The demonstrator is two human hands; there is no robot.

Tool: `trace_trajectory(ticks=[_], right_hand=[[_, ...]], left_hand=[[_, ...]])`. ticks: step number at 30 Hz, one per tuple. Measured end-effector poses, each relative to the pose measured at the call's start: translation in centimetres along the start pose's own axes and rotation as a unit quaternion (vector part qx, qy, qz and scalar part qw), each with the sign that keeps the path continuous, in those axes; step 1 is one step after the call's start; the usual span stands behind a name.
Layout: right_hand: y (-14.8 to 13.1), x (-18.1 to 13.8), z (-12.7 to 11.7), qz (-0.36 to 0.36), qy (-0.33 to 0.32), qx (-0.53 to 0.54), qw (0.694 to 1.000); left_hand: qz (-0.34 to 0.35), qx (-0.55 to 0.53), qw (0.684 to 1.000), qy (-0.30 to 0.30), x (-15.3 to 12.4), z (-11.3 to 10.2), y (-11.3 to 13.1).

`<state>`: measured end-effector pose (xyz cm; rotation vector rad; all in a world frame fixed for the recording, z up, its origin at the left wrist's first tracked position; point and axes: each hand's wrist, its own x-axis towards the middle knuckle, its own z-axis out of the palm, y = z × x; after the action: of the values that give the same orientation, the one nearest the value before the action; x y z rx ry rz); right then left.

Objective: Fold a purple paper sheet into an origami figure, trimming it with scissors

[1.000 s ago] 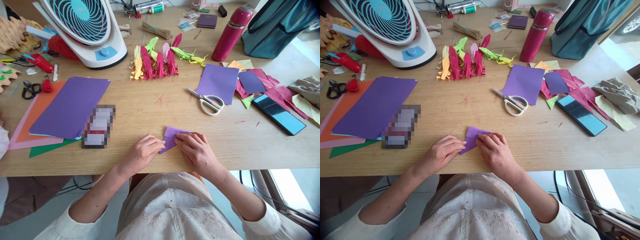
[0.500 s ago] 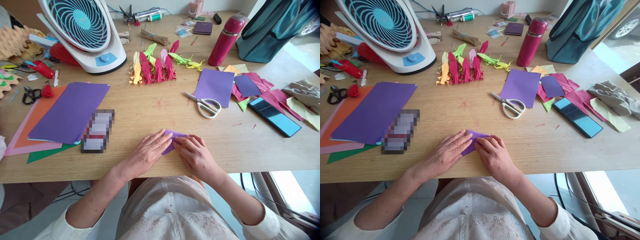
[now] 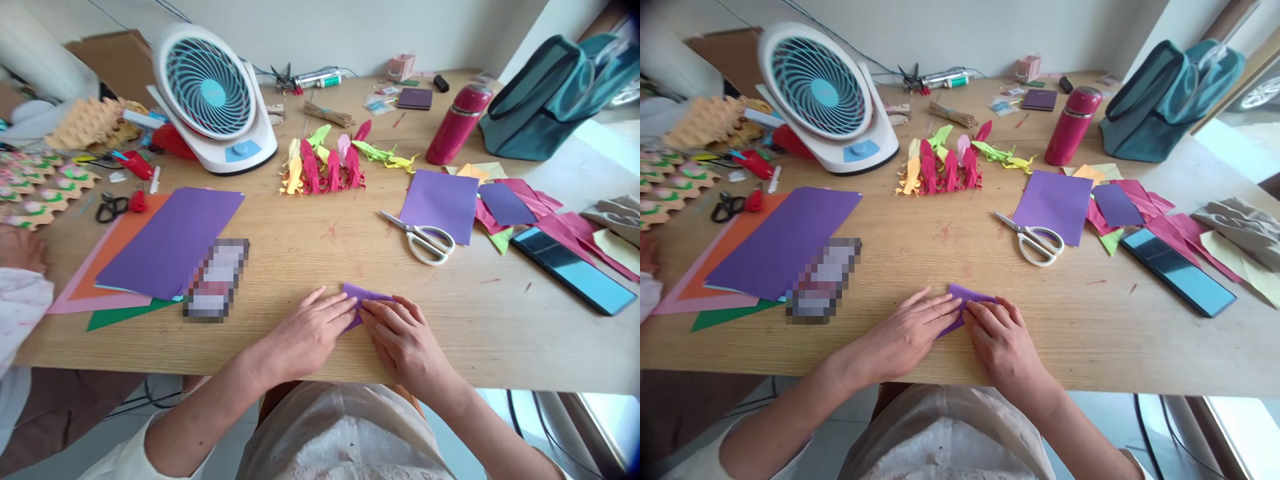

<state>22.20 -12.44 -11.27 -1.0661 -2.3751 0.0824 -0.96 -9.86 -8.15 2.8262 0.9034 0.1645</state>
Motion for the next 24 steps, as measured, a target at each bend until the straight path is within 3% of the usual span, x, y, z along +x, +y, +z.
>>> trace_trajectory(ticks=[3,9,15,24], right_hand=[[0.1,0.0,0.3,-0.003,0.004,0.004,1.000],[-0.3,0.2,-0.1,0.007,-0.001,0.005,1.000],[-0.5,0.0,-0.8,0.025,-0.036,0.002,0.999],[-0.9,-0.3,-0.7,0.055,-0.035,-0.053,0.996]], left_hand=[[-0.036,0.013,0.998,0.059,1.4,0.1,1.0],[-0.169,0.067,0.981,0.067,3.4,1.6,3.5],[-0.133,0.131,0.972,0.144,2.1,3.5,4.0],[-0.123,0.096,0.981,0.119,1.5,3.3,3.8]])
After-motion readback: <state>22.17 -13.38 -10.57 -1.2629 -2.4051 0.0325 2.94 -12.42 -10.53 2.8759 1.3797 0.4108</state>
